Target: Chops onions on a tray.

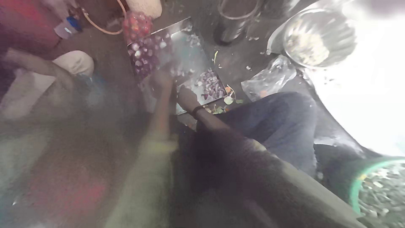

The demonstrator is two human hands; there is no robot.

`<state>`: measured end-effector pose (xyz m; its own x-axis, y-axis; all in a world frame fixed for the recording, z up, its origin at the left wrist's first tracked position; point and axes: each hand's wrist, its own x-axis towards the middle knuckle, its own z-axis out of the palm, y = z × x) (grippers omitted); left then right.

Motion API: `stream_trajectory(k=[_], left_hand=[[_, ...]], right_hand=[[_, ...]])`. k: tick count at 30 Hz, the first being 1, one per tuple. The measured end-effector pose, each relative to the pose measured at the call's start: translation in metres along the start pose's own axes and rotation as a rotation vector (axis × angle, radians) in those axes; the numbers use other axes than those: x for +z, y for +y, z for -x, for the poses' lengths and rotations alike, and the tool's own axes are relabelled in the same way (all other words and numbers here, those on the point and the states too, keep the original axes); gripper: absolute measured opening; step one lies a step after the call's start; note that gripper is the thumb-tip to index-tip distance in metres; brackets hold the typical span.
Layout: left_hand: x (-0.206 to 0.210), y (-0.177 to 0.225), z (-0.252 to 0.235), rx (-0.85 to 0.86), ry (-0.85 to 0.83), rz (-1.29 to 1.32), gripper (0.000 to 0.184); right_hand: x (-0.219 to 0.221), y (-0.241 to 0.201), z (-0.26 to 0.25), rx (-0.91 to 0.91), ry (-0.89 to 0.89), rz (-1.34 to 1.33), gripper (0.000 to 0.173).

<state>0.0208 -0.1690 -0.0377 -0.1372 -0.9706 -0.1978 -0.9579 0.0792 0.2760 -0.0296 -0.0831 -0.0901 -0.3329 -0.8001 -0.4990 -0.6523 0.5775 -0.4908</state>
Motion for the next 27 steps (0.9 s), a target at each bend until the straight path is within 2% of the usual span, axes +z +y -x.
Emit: stream_trajectory(k=[3,6,11,15,18,21,23,27], left_hand=[[0.012,-0.01,-0.012,0.011,0.08,0.024,0.022],[0.018,-0.014,-0.015,0.015,0.08,0.054,0.024],[0.017,-0.01,-0.012,0.019,0.087,0.061,0.022],[0.021,-0.014,-0.014,0.072,0.117,0.161,0.022],[0.028,-0.007,-0.024,0.123,0.115,0.237,0.03],[0.049,-0.004,-0.041,0.179,0.146,0.251,0.031],[0.054,0.004,-0.04,0.158,0.146,0.276,0.034],[0.045,0.018,-0.025,0.106,0.078,0.164,0.062]], right_hand=[[-0.004,0.007,0.015,0.022,-0.047,0.011,0.04],[-0.002,0.014,0.026,0.037,-0.076,0.043,0.041],[-0.001,0.004,0.002,-0.027,0.027,0.017,0.035],[-0.016,0.006,0.007,-0.014,0.013,-0.051,0.038],[-0.035,0.03,0.028,-0.002,0.017,-0.122,0.043],[-0.039,0.067,0.05,-0.059,0.167,-0.206,0.042],[-0.046,0.083,0.058,-0.063,0.204,-0.216,0.043],[-0.055,0.089,0.059,-0.002,0.146,-0.257,0.041]])
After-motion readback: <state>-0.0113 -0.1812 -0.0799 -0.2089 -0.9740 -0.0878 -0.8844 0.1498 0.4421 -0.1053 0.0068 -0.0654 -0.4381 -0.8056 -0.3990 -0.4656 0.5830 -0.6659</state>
